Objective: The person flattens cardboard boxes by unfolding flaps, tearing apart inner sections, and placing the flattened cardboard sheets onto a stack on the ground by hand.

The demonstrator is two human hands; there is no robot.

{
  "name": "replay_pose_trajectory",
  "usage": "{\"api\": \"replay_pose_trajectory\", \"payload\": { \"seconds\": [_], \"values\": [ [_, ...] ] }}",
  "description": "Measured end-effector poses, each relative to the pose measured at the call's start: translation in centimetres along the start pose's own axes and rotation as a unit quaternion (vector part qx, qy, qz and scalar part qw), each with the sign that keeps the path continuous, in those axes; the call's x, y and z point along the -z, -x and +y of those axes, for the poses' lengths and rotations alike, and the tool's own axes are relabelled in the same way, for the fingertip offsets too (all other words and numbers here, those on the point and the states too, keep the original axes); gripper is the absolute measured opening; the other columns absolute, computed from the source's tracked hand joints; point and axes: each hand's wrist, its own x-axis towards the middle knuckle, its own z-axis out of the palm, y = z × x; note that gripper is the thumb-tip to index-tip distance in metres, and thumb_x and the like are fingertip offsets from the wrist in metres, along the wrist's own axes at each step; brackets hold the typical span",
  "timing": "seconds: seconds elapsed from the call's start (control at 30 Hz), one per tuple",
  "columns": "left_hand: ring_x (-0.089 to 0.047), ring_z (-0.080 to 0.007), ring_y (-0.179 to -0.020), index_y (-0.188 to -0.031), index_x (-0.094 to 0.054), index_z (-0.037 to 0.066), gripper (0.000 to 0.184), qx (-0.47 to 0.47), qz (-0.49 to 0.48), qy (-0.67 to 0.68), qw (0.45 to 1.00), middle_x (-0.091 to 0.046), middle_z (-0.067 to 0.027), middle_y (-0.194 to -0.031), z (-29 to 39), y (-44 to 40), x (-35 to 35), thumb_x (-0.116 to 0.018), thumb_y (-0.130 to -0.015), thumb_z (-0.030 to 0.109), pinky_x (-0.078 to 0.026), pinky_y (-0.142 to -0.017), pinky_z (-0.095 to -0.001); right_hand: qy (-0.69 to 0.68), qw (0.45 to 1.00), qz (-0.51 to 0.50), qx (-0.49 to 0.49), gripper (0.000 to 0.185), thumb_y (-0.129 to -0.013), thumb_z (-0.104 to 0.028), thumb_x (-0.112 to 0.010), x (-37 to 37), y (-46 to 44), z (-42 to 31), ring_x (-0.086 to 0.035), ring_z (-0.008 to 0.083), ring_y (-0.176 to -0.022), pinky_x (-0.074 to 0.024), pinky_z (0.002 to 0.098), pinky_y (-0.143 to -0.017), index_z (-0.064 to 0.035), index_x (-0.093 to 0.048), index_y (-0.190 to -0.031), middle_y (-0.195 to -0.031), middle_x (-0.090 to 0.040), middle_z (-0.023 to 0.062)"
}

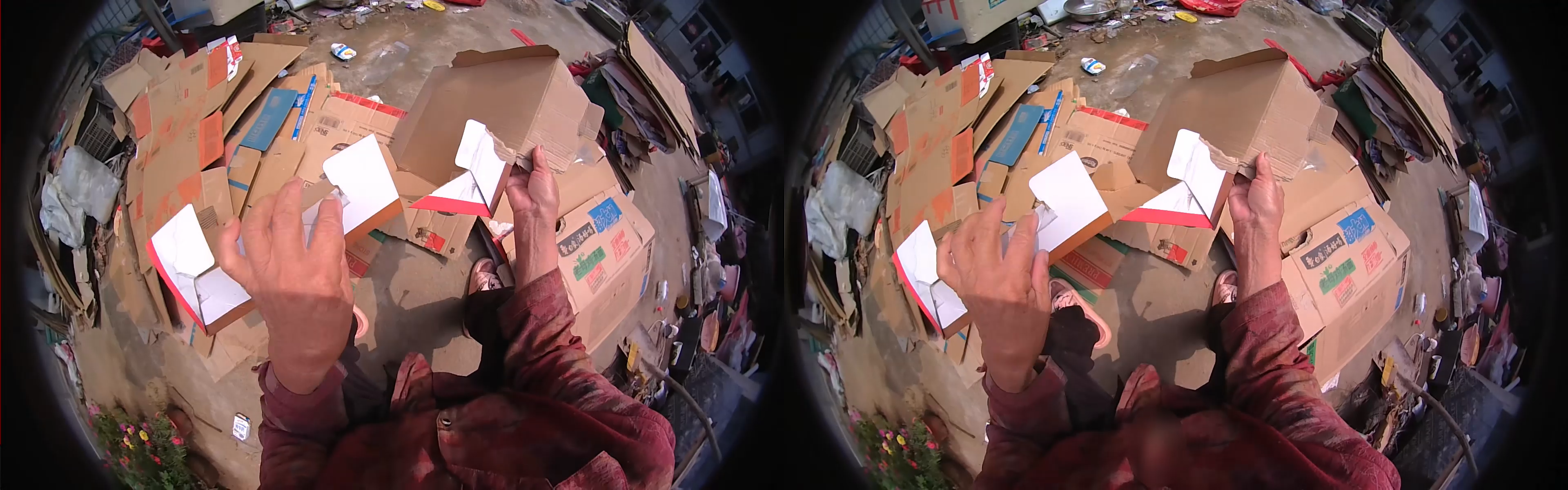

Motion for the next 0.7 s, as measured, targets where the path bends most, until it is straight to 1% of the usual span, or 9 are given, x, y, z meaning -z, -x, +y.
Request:
{"api": "replay_pose_trajectory", "payload": {
  "seconds": [0.07, 0.1, 0.17, 0.3, 0.37, 0.47, 0.5, 0.57, 0.7],
  "values": [
    [-0.044, -0.029, -0.122, -0.108, -0.064, 0.008, 0.047, -0.085, -0.02, 0.064, 0.994, -0.049, -0.014, -0.13, 2.7, 0.6, -2.0, -0.074, -0.062, 0.006, -0.024, -0.102, -0.0493, 0.025, 0.999, -0.016, -0.028, 0.03, -0.096, -0.015, -0.047, -0.4, 0.5, 0.4, -0.057, 0.025, -0.104, -0.0489, 0.0407, -0.089, -0.0001, -0.045, -0.122, -0.117, -0.056, 0.012],
    [-0.042, -0.0305, -0.123, -0.111, -0.061, 0.006, 0.051, -0.129, -0.039, 0.13, 0.982, -0.048, -0.0155, -0.13, 3.6, 0.7, -3.3, -0.076, -0.063, 0.01, -0.023, -0.103, -0.0495, 0.026, 0.999, -0.014, -0.032, 0.03, -0.096, -0.015, -0.047, -0.4, 0.7, 0.8, -0.057, 0.025, -0.104, -0.0489, 0.0407, -0.089, -0.0001, -0.045, -0.122, -0.117, -0.056, 0.012],
    [-0.04, -0.0311, -0.125, -0.115, -0.058, 0.003, 0.055, -0.119, -0.11, 0.196, 0.967, -0.046, -0.0178, -0.131, 4.2, 0.7, -5.9, -0.077, -0.065, 0.016, -0.023, -0.103, -0.0499, 0.055, 0.997, -0.045, -0.023, 0.03, -0.096, -0.015, -0.048, -0.4, 1.1, 1.4, -0.058, 0.0237, -0.1, -0.05, 0.0375, -0.083, 0.0007, -0.045, -0.121, -0.115, -0.057, 0.0117],
    [-0.05, -0.0304, -0.114, -0.106, -0.06, 0.0, 0.046, -0.046, -0.089, 0.188, 0.977, -0.056, -0.0204, -0.114, 3.3, -0.3, -9.5, -0.077, -0.069, 0.021, -0.025, -0.101, -0.0502, 0.08, 0.995, -0.055, -0.033, 0.029, -0.095, -0.014, -0.049, -1.5, 2.9, 1.8, -0.059, 0.022, -0.096, -0.0495, 0.0349, -0.079, 0.0014, -0.046, -0.12, -0.112, -0.058, 0.0118],
    [-0.059, -0.0311, -0.095, -0.094, -0.059, 0.0, 0.039, -0.003, -0.34, 0.163, 0.926, -0.063, -0.0183, -0.09, 2.9, -0.9, -9.8, -0.076, -0.071, 0.026, -0.031, -0.096, -0.0481, 0.073, 0.994, -0.072, -0.036, 0.029, -0.095, -0.014, -0.05, -1.3, 3.1, 2.2, -0.06, 0.0216, -0.096, -0.0493, 0.0356, -0.083, 0.002, -0.047, -0.119, -0.11, -0.059, 0.0119],
    [-0.061, -0.0346, -0.079, -0.086, -0.057, 0.0, 0.036, 0.002, -0.263, 0.217, 0.94, -0.062, -0.0175, -0.075, 3.1, 0.0, -10.6, -0.074, -0.073, 0.028, -0.04, -0.084, -0.0454, 0.073, 0.993, -0.085, -0.029, 0.028, -0.095, -0.014, -0.05, -2.4, 4.3, 2.2, -0.06, 0.022, -0.098, -0.0487, 0.0367, -0.087, 0.0017, -0.048, -0.118, -0.11, -0.059, 0.0114],
    [-0.061, -0.0346, -0.079, -0.086, -0.057, 0.0, 0.036, 0.002, -0.265, 0.216, 0.94, -0.062, -0.0175, -0.075, 3.2, 0.2, -11.0, -0.074, -0.073, 0.028, -0.04, -0.084, -0.0454, 0.073, 0.993, -0.083, -0.03, 0.028, -0.095, -0.014, -0.05, -2.1, 4.3, 2.3, -0.06, 0.022, -0.098, -0.0487, 0.0367, -0.087, 0.0017, -0.048, -0.118, -0.11, -0.059, 0.0114],
    [-0.061, -0.0365, -0.075, -0.085, -0.058, -0.001, 0.032, 0.05, -0.237, 0.286, 0.927, -0.062, -0.0192, -0.076, 3.4, 0.2, -11.6, -0.073, -0.073, 0.025, -0.045, -0.07, -0.0432, 0.072, 0.991, -0.096, -0.058, 0.028, -0.095, -0.014, -0.05, -1.7, 4.0, 2.4, -0.059, 0.0224, -0.1, -0.0478, 0.0381, -0.089, 0.002, -0.048, -0.118, -0.111, -0.059, 0.011],
    [-0.061, -0.0371, -0.071, -0.086, -0.058, -0.001, 0.028, 0.061, -0.244, 0.323, 0.912, -0.061, -0.02, -0.073, 3.0, -0.2, -12.0, -0.072, -0.073, 0.02, -0.046, -0.064, -0.042, 0.094, 0.986, -0.126, -0.061, 0.031, -0.095, -0.017, -0.051, -2.3, 4.7, 2.0, -0.058, 0.0215, -0.101, -0.0482, 0.039, -0.089, 0.0021, -0.047, -0.119, -0.115, -0.057, 0.0112]
  ]
}}
